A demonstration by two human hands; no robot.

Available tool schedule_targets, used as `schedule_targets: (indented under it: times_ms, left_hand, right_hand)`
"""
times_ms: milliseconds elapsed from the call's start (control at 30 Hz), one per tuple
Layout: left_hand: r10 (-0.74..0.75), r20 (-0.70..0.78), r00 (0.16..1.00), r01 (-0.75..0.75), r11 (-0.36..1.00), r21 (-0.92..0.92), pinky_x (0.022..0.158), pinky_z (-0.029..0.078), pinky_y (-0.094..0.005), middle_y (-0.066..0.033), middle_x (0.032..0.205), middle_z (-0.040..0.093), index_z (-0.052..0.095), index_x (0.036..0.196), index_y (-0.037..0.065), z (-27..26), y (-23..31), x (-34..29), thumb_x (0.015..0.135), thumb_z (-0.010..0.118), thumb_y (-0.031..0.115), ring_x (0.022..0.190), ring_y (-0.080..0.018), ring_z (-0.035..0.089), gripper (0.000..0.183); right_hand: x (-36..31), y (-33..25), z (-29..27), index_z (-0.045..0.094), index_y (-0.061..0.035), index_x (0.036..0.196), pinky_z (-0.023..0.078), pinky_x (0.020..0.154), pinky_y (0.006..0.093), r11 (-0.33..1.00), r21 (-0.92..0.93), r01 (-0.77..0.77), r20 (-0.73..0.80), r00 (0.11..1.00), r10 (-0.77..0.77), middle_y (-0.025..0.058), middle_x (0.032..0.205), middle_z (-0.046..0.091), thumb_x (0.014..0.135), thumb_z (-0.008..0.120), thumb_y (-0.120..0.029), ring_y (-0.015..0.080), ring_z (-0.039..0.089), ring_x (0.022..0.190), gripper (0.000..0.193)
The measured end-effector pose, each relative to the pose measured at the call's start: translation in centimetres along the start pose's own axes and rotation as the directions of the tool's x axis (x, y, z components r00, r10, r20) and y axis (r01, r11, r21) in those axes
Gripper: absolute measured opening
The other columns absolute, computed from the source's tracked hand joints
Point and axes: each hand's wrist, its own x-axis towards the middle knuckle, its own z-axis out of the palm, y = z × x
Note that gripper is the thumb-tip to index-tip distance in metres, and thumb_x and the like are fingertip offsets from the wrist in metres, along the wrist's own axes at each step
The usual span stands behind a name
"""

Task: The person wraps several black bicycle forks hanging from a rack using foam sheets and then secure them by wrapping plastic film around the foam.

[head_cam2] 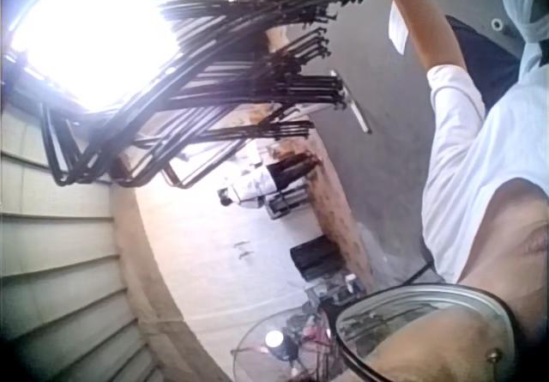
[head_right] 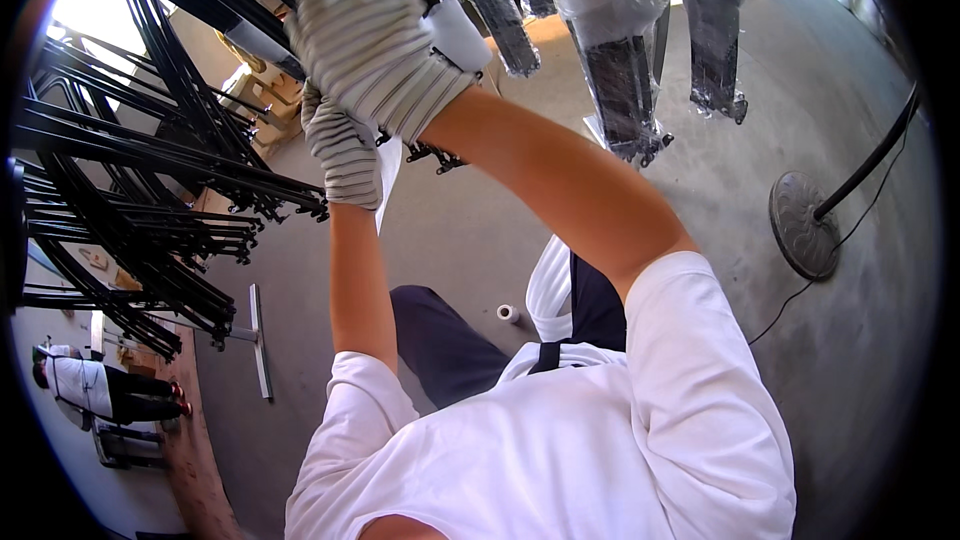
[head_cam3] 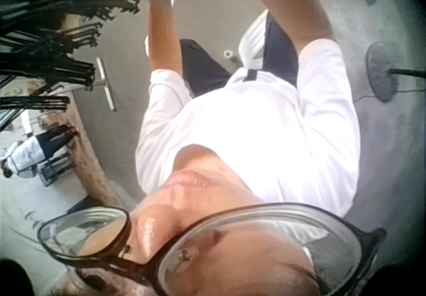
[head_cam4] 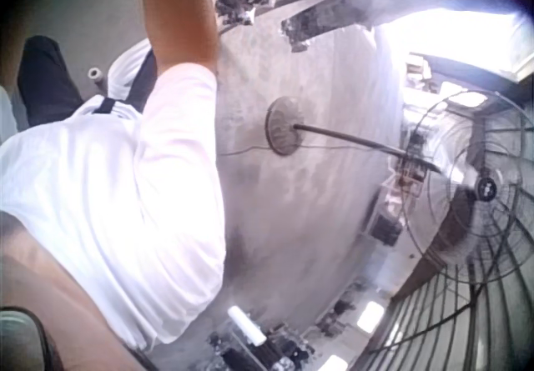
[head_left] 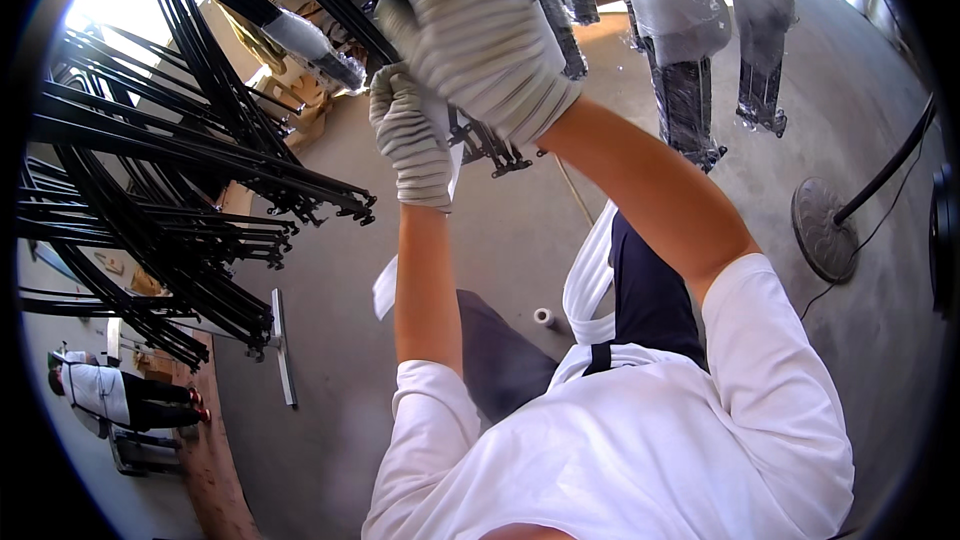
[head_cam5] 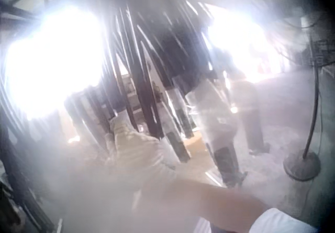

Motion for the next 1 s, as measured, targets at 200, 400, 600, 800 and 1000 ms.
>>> schedule_targets:
  times_ms: [200, 400, 600, 800, 1000]
  left_hand:
    - [-0.215, 0.143, 0.966, 0.238, 0.957, -0.165, 0.074, 0.046, -0.0283, -0.0078, 0.084, 0.054, 0.051, 0.088, 0.003, -0.8, 0.9, 0.3, 0.083, 0.043, 0.017, 0.079, -0.0156, 0.053, 0.017]
    - [0.078, 0.258, 0.963, -0.125, 0.977, 0.171, 0.062, 0.040, -0.0216, -0.0026, 0.076, 0.051, 0.049, 0.085, 0.005, 0.4, 0.4, 1.6, 0.085, 0.041, 0.018, 0.066, -0.0093, 0.046, 0.015]
    - [0.188, 0.349, 0.918, -0.324, 0.863, 0.388, 0.064, 0.040, -0.0209, 0.0002, 0.079, 0.051, 0.048, 0.095, 0.004, 0.6, 1.5, 1.3, 0.080, 0.051, 0.019, 0.069, -0.0085, 0.046, 0.022]
    - [0.347, 0.549, 0.761, -0.631, 0.594, 0.500, 0.064, 0.039, -0.0279, -0.0073, 0.069, 0.049, 0.056, 0.083, 0.004, 1.0, 2.3, 3.1, 0.072, 0.059, 0.016, 0.065, -0.0187, 0.046, 0.017]
    - [0.174, 0.780, 0.601, -0.769, 0.392, 0.505, 0.054, 0.034, -0.0303, -0.0054, 0.056, 0.043, 0.054, 0.084, 0.004, 1.7, 4.8, 2.8, 0.068, 0.062, 0.032, 0.059, -0.0202, 0.040, 0.034]
  right_hand:
    - [0.2, 2.6, -2.0, 0.035, 0.0035, 0.109, 0.038, 0.079, 0.0327, 0.881, 0.464, -0.098, -0.469, 0.816, 0.338, 0.0202, 0.102, 0.045, 0.071, 0.057, -0.018, 0.0310, 0.046, 0.093, 0.049]
    - [0.6, 9.8, 2.2, 0.054, -0.0019, 0.088, 0.046, 0.056, 0.0213, 0.332, 0.845, -0.418, 0.374, 0.908, 0.191, 0.0059, 0.070, 0.058, 0.071, 0.055, -0.044, 0.0134, 0.057, 0.061, 0.046]
    - [-0.7, 11.1, 2.6, 0.056, -0.0031, 0.089, 0.046, 0.068, 0.0242, -0.044, 0.849, -0.526, 0.521, 0.848, -0.095, 0.0085, 0.077, 0.059, 0.068, 0.064, -0.028, 0.0147, 0.058, 0.070, 0.034]
    - [0.1, 10.9, 4.1, 0.054, -0.0019, 0.094, 0.044, 0.073, 0.0245, 0.326, 0.840, -0.433, 0.449, 0.893, 0.029, 0.0043, 0.080, 0.058, 0.074, 0.059, -0.023, 0.0134, 0.056, 0.074, 0.030]
    - [-1.5, 5.5, 1.0, 0.024, -0.0040, 0.118, 0.038, 0.083, 0.0305, 0.858, 0.397, -0.325, 0.087, 0.944, 0.317, 0.0128, 0.100, 0.045, 0.053, 0.070, -0.045, 0.0217, 0.046, 0.096, 0.090]
